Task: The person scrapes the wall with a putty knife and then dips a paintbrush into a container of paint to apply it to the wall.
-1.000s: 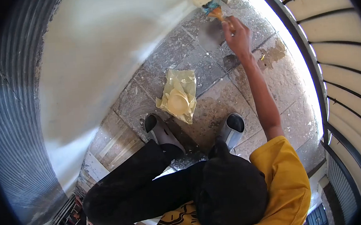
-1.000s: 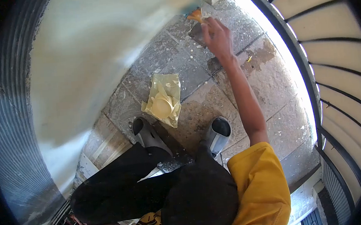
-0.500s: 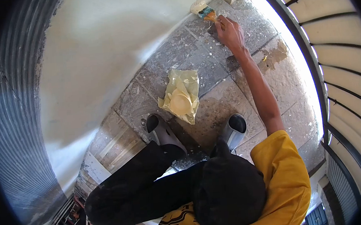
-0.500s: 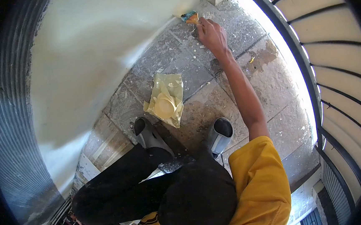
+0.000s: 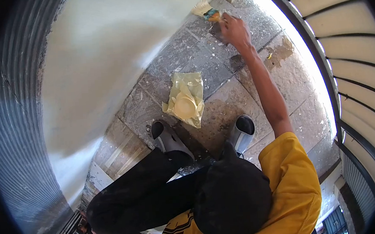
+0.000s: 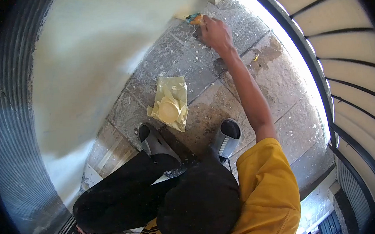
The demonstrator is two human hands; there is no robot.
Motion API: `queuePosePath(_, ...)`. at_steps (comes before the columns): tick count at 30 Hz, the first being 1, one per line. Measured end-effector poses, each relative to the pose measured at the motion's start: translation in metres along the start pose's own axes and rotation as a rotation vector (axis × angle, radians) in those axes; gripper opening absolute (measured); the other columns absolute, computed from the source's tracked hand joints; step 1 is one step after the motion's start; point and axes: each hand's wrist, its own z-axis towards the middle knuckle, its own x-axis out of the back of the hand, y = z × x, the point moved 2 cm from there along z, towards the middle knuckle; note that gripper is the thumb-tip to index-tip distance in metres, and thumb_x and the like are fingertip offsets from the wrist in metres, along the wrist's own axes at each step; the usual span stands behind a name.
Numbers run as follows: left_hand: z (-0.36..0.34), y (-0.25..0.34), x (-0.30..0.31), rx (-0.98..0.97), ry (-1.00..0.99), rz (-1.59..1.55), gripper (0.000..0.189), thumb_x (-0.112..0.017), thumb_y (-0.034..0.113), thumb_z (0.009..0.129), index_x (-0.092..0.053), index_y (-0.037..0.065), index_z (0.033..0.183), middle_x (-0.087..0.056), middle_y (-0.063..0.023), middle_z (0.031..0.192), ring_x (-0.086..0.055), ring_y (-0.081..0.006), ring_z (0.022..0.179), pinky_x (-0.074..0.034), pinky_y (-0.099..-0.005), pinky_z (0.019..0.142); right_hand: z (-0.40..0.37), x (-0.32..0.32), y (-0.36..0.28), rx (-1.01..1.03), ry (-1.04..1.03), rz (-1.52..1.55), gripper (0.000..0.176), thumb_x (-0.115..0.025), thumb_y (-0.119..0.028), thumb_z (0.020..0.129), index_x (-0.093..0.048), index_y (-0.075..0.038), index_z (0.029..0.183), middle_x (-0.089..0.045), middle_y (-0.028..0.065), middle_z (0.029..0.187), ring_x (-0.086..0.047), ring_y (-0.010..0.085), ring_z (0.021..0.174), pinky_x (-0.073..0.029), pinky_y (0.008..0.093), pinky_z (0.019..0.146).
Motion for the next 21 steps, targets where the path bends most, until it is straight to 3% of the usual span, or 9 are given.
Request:
queuePosePath(3,-0.002,0.002,-0.004,0.019,0.015,-0.073,0.075,-0.028,0.057,0.101,-0.042,-0.002,0.145,-0.045,-0.0225,0.146,-0.048,-0.0357,0.133,-0.038,-0.0494,0.114,-0.025,0.050,-0.009,-0.123,0.031,0.057,0.030,-0.059,-0.024,0.093,-0.066,-0.009,0.117,-0.072,0.0194,0.099,-0.071,0.0378,0.086,-0.054,0.0478,0.078)
queuePosePath(7,-0.003,0.002,-0.004,0.083,0.025,-0.121,0.074,-0.032,0.059,0.099,-0.043,0.002,0.145,-0.043,-0.0210,0.148,-0.045,-0.0365,0.136,-0.035,-0.0509,0.115,-0.050,0.078,-0.009,-0.083,0.206,0.208,0.025,-0.067,-0.026,0.092,-0.068,-0.008,0.110,-0.073,0.0190,0.090,-0.071,0.0354,0.077,-0.054,0.0418,0.072)
queuePosePath(10,0.002,-0.007,0.000,0.075,0.007,-0.113,0.074,-0.034,0.060,0.097,-0.044,0.005,0.145,-0.042,-0.0199,0.150,-0.042,-0.0370,0.138,-0.035,-0.0525,0.116,-0.058,0.066,-0.020,0.055,0.327,0.356,0.023,-0.065,-0.022,0.091,-0.068,-0.008,0.110,-0.071,0.0171,0.091,-0.071,0.0351,0.077,-0.053,0.0425,0.069)
queuePosePath(16,0.002,0.000,-0.006,0.055,-0.001,-0.148,0.073,-0.035,0.059,0.097,-0.045,0.003,0.144,-0.045,-0.0205,0.146,-0.045,-0.0358,0.135,-0.037,-0.0507,0.114,-0.040,-0.006,-0.022,0.224,0.263,0.255,0.020,-0.064,-0.019,0.091,-0.068,-0.007,0.107,-0.069,0.0142,0.091,-0.068,0.0352,0.076,-0.053,0.0436,0.067)
queuePosePath(21,0.002,0.003,-0.007,0.104,0.020,-0.162,0.071,-0.033,0.055,0.099,-0.044,0.001,0.144,-0.046,-0.0213,0.146,-0.047,-0.0350,0.134,-0.036,-0.0484,0.115,-0.029,-0.035,-0.021,0.140,0.167,0.233,0.023,-0.064,-0.021,0.091,-0.067,-0.006,0.109,-0.069,0.0155,0.095,-0.068,0.0370,0.082,-0.053,0.0449,0.070)
